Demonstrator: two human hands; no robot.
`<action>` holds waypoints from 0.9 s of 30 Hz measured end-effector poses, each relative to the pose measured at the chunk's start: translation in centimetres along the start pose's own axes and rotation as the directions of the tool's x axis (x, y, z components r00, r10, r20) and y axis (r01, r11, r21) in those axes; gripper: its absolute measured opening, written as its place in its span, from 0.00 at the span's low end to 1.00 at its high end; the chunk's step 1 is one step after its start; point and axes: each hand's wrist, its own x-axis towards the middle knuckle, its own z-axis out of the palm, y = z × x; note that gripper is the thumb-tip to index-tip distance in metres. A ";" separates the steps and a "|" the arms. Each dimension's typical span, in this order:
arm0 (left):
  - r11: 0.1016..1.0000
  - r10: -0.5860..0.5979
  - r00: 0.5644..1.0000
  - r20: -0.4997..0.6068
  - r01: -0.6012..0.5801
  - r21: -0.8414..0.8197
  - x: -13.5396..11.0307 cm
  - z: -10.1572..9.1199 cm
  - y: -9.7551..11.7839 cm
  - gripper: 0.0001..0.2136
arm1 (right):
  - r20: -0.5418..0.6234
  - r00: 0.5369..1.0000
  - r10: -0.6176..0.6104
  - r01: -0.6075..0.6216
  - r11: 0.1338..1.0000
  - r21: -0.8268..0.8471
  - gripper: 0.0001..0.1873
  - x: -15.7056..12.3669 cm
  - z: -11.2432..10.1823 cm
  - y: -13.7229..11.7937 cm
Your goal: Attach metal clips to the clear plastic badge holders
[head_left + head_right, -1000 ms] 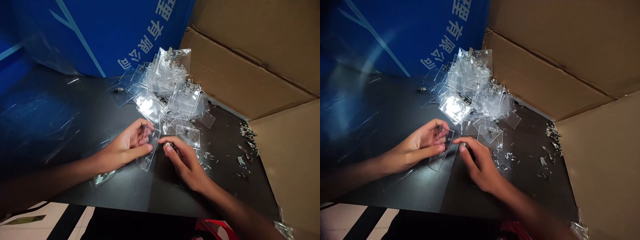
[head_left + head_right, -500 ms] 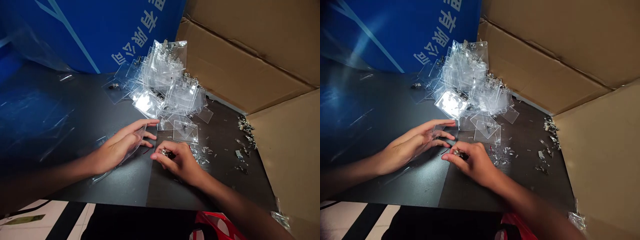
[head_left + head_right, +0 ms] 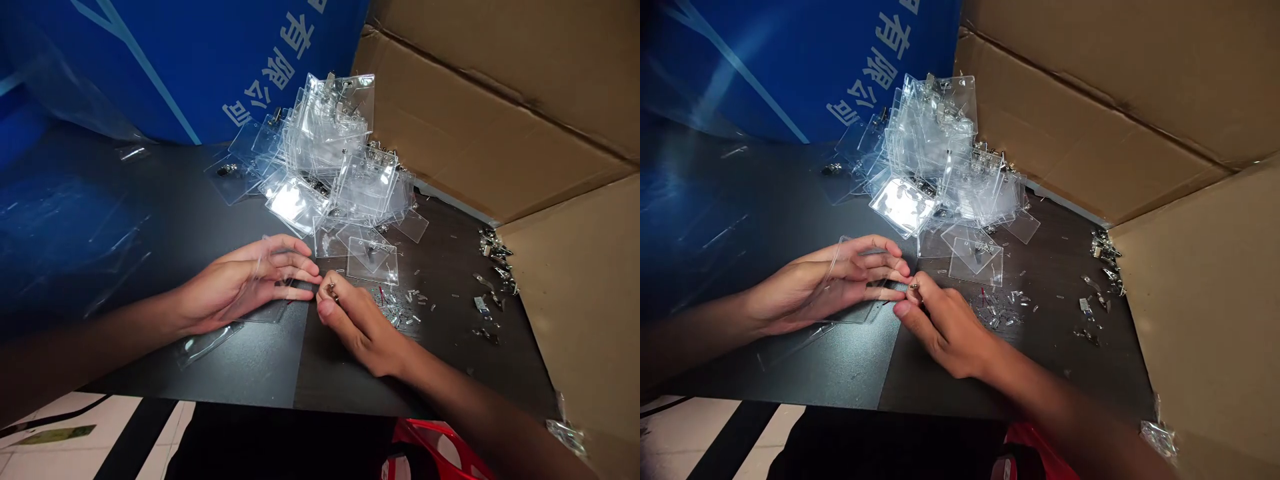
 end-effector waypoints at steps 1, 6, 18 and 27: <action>1.000 -0.010 1.000 0.005 0.010 0.005 0.1 0.0 0.1 0.13 | 0.010 1.000 0.004 -0.004 1.000 0.006 0.17 -0.1 0.0 -0.1; 0.997 0.025 0.999 0.045 -0.028 0.073 0.1 -0.4 -0.2 0.17 | -0.029 1.000 0.010 -0.009 0.999 0.033 0.18 0.1 0.1 0.0; 0.898 0.218 0.972 0.083 -0.233 0.374 0.2 -1.3 -1.2 0.18 | 0.039 0.998 0.058 -0.061 0.996 0.072 0.24 0.4 0.0 -0.2; 0.836 0.211 0.972 0.102 -0.234 0.496 0.2 -1.5 -1.2 0.13 | 0.109 0.994 -0.011 0.006 0.999 0.047 0.22 0.2 0.5 -0.5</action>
